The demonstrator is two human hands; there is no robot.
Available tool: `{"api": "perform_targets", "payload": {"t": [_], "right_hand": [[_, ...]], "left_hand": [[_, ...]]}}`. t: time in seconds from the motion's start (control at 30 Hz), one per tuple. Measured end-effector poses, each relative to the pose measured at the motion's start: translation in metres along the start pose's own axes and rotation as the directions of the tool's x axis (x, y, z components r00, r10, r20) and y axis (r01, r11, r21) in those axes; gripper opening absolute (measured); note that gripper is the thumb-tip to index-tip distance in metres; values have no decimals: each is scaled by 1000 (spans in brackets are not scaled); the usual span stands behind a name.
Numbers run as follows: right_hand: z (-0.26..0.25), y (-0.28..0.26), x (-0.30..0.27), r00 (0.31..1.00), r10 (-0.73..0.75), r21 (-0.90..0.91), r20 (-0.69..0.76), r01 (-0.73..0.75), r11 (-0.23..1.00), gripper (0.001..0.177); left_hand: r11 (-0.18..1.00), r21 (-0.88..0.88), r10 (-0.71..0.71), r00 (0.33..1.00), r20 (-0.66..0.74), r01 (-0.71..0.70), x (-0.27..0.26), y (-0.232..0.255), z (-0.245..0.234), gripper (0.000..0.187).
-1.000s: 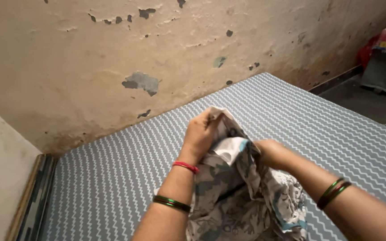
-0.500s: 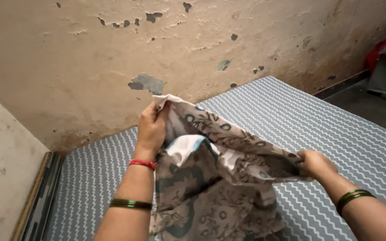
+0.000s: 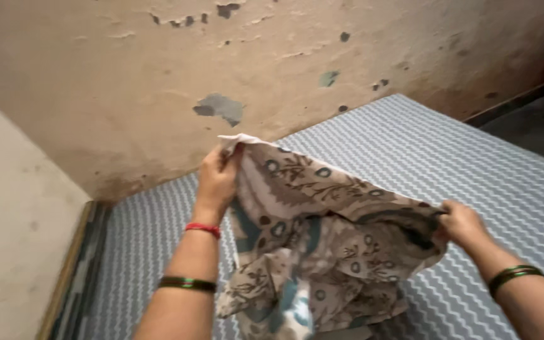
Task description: The person folds a patterned pillowcase and a plain white sheet on a bed, then picks up and unfolds a pink and white checkered blanket.
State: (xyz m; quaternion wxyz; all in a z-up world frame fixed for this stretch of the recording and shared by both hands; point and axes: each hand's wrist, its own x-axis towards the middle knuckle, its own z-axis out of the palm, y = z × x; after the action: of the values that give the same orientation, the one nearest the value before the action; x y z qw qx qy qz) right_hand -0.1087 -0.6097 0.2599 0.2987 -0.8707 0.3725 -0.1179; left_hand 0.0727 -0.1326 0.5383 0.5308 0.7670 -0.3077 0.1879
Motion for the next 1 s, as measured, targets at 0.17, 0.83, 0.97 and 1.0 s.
{"api": "perform_targets", "payload": {"t": [0.17,0.83,0.97,1.0], "right_hand": [[28,3,-1,978,-200,235,-57,208,950,51],[366,30,-274,634,90,509,768,-690,515,49],[399,30,-269,604,182,559,776,-792,246,26],[397,25,-268,575,158,528,803,-809,259,26]], "left_hand": [[998,8,65,998,6,-65,-17,-36,23,31],[843,66,-537,837,104,533,-198,-136,27,36],[832,-224,-472,860,195,508,-201,-134,11,29],[814,-280,-461,860,221,508,-202,-134,11,30]]}}
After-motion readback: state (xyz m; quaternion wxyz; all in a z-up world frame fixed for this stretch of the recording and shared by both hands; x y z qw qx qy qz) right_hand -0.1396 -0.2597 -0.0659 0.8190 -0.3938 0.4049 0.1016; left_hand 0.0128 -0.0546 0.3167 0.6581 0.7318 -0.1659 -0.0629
